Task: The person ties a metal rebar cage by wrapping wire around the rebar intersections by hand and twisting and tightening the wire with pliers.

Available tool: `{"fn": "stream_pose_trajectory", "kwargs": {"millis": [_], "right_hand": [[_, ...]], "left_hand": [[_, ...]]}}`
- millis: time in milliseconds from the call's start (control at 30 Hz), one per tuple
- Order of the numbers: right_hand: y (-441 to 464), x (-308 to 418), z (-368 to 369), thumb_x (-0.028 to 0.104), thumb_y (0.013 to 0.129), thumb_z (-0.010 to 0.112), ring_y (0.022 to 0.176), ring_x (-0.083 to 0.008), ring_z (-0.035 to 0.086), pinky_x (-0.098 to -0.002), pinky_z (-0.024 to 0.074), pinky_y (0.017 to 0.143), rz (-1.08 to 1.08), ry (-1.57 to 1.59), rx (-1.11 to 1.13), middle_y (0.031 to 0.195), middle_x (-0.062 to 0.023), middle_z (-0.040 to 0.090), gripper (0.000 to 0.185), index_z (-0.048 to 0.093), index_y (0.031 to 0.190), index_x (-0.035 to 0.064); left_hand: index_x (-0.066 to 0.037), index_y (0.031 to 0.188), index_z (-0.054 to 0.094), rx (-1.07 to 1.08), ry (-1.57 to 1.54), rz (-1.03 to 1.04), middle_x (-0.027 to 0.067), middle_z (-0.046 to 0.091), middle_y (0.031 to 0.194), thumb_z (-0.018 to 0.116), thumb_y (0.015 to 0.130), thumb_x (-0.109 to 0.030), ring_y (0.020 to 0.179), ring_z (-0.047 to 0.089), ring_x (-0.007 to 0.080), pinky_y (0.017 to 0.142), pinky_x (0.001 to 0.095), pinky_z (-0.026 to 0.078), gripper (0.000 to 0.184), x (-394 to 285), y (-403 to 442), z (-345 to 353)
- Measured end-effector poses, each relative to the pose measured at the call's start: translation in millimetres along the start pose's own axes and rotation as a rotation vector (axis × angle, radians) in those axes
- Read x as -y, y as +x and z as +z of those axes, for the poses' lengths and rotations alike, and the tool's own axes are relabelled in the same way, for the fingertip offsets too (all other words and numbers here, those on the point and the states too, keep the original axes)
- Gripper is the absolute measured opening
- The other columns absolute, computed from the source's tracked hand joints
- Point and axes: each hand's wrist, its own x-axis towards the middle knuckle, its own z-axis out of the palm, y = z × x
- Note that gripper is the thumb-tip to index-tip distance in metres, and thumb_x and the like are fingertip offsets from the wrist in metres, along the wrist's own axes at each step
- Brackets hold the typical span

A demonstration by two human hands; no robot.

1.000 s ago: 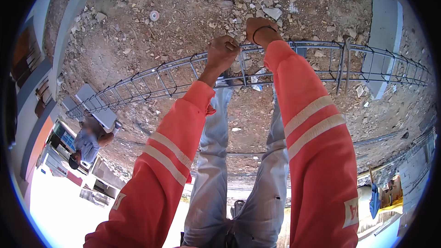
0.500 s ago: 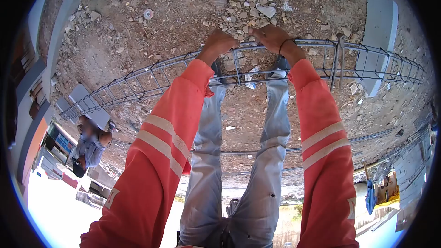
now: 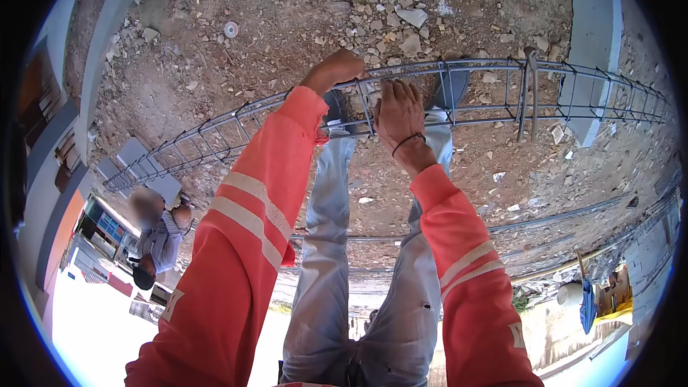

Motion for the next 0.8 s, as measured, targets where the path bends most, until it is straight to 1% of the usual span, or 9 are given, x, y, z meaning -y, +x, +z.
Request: {"fn": "stream_pose_trajectory", "kwargs": {"millis": [33, 100, 200, 267, 333, 400, 533, 567, 800], "right_hand": [[-7, -6, 13, 0.015, 0.085, 0.061, 0.099, -0.0308, 0.062, -0.0494, 0.0404, 0.099, -0.210, -0.102, -0.198, 0.100, -0.0143, 0.065, 0.029, 0.057, 0.111, 0.0023], [-6, -6, 17, 0.016, 0.085, 0.063, 0.097, -0.0289, 0.062, -0.0495, 0.0411, 0.096, -0.244, -0.102, -0.146, 0.098, -0.0129, 0.065, 0.037, 0.053, 0.116, 0.0001], [-7, -6, 21, 0.017, 0.087, 0.063, 0.096, -0.0290, 0.065, -0.0501, 0.0425, 0.094, -0.100, 0.004, 0.101, 0.096, -0.0132, 0.068, 0.036, 0.054, 0.118, 0.0023], [-8, -11, 30, 0.017, 0.091, 0.058, 0.080, -0.0329, 0.066, -0.0485, 0.0429, 0.092, 0.035, 0.066, 0.265, 0.077, -0.0141, 0.067, 0.038, 0.053, 0.129, 0.0123], [-10, -12, 38, 0.017, 0.093, 0.057, 0.077, -0.0341, 0.066, -0.0499, 0.0450, 0.087, 0.035, 0.086, 0.233, 0.076, -0.0151, 0.067, 0.034, 0.054, 0.127, 0.0142], [-7, -7, 42, 0.018, 0.094, 0.056, 0.074, -0.0354, 0.067, -0.0512, 0.0470, 0.083, 0.028, 0.112, 0.202, 0.076, -0.0161, 0.067, 0.031, 0.056, 0.125, 0.0162], [11, 5, 12, 0.018, 0.092, 0.057, 0.081, -0.0374, 0.069, -0.0522, 0.0525, 0.072, 0.042, -0.112, 0.469, 0.083, -0.0172, 0.069, 0.021, 0.063, 0.111, 0.0124], [16, 12, 0, 0.019, 0.090, 0.058, 0.086, -0.0372, 0.070, -0.0516, 0.0546, 0.070, 0.044, -0.226, 0.562, 0.087, -0.0157, 0.071, 0.019, 0.067, 0.104, 0.0098], [39, 50, -53, 0.015, 0.084, 0.060, 0.083, -0.0363, 0.068, -0.0501, 0.0520, 0.074, -0.147, -0.399, 0.450, 0.082, -0.0178, 0.069, 0.014, 0.070, 0.080, 0.0057]], "left_hand": [[0.007, 0.090, 0.071, 0.002, -0.022, 0.004, 0.0306, 0.068, 0.097, 0.064, 0.070, -0.025, 0.090, 0.068, 0.0413, 0.081, 0.0434, 0.052, 0.038, -3, -6, -2], [0.007, 0.088, 0.071, -0.024, -0.001, -0.001, 0.0305, 0.068, 0.095, 0.064, 0.070, -0.024, 0.090, 0.068, 0.0412, 0.080, 0.0436, 0.052, 0.037, -3, -7, -3], [0.007, 0.088, 0.071, -0.002, -0.044, -0.002, 0.0281, 0.070, 0.091, 0.069, 0.070, -0.028, 0.087, 0.069, 0.0408, 0.080, 0.0428, 0.053, 0.040, 5, -7, 0], [0.005, 0.090, 0.072, -0.021, -0.132, 0.018, 0.0257, 0.071, 0.090, 0.070, 0.072, -0.028, 0.086, 0.070, 0.0382, 0.079, 0.0415, 0.053, 0.038, 15, -7, 7], [0.003, 0.091, 0.073, -0.050, -0.214, 0.031, 0.0233, 0.072, 0.090, 0.072, 0.073, -0.028, 0.084, 0.071, 0.0355, 0.078, 0.0401, 0.054, 0.036, 21, -14, 7], [-0.002, 0.089, 0.076, -0.220, -0.387, 0.142, 0.0120, 0.073, 0.083, 0.073, 0.082, -0.017, 0.073, 0.066, 0.0171, 0.070, 0.0351, 0.051, 0.017, 32, -32, 13], [-0.004, 0.092, 0.076, -0.326, -0.384, 0.141, 0.0110, 0.073, 0.084, 0.073, 0.082, -0.014, 0.078, 0.068, 0.0177, 0.070, 0.0325, 0.052, 0.014, 33, -42, 27], [-0.005, 0.092, 0.076, -0.407, -0.379, 0.250, 0.0108, 0.073, 0.085, 0.072, 0.083, -0.013, 0.079, 0.069, 0.0190, 0.071, 0.0321, 0.053, 0.013, 36, -42, 33], [-0.006, 0.090, 0.076, -0.685, -0.468, 0.433, 0.0119, 0.074, 0.091, 0.068, 0.081, -0.006, 0.084, 0.071, 0.0277, 0.076, 0.0352, 0.055, 0.012, 23, -81, 45]]}}
